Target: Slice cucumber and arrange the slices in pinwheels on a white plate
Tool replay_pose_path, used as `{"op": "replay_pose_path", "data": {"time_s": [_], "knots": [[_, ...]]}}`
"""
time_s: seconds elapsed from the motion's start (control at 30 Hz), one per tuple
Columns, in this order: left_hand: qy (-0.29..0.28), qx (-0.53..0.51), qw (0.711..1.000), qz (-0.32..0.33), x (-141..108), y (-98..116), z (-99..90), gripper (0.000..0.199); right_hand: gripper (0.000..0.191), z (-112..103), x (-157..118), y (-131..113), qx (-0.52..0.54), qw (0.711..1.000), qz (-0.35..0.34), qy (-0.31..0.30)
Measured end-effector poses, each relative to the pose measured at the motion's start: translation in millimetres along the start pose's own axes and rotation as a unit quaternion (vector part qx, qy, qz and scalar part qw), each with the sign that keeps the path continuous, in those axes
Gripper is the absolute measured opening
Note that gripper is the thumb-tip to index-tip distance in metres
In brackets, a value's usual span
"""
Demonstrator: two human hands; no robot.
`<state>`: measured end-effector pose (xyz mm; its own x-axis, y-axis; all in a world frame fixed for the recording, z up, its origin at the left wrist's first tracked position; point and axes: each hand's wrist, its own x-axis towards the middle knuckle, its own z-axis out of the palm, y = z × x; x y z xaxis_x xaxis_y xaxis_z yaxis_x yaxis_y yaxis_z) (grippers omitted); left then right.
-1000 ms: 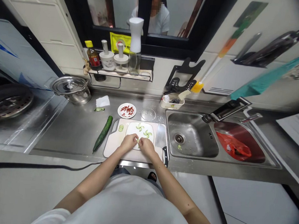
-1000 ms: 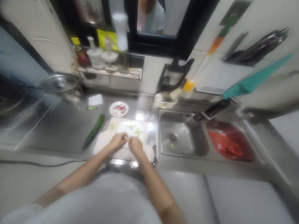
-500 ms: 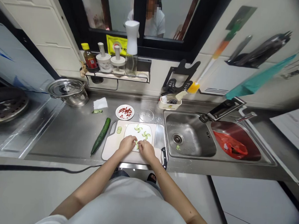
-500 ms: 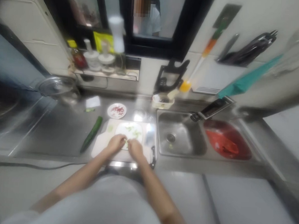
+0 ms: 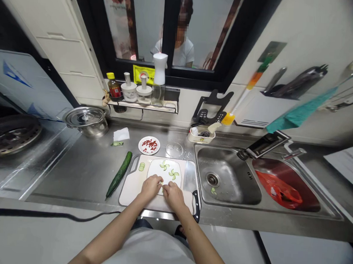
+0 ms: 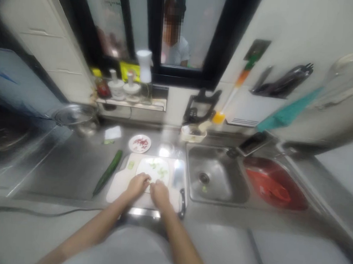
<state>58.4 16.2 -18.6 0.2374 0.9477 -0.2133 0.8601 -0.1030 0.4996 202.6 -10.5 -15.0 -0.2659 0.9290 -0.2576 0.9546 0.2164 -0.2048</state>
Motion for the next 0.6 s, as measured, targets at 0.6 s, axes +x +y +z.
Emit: {"op": "replay_pose_path", "data": {"time_s": [0.6], "knots": [[-0.009,0.010,1.000,-0.013,-2.7,6.3,-4.0,0.025,0.034,-0.1,0.9,-9.4,-0.027,1.000,-0.008,-0.011]]}}
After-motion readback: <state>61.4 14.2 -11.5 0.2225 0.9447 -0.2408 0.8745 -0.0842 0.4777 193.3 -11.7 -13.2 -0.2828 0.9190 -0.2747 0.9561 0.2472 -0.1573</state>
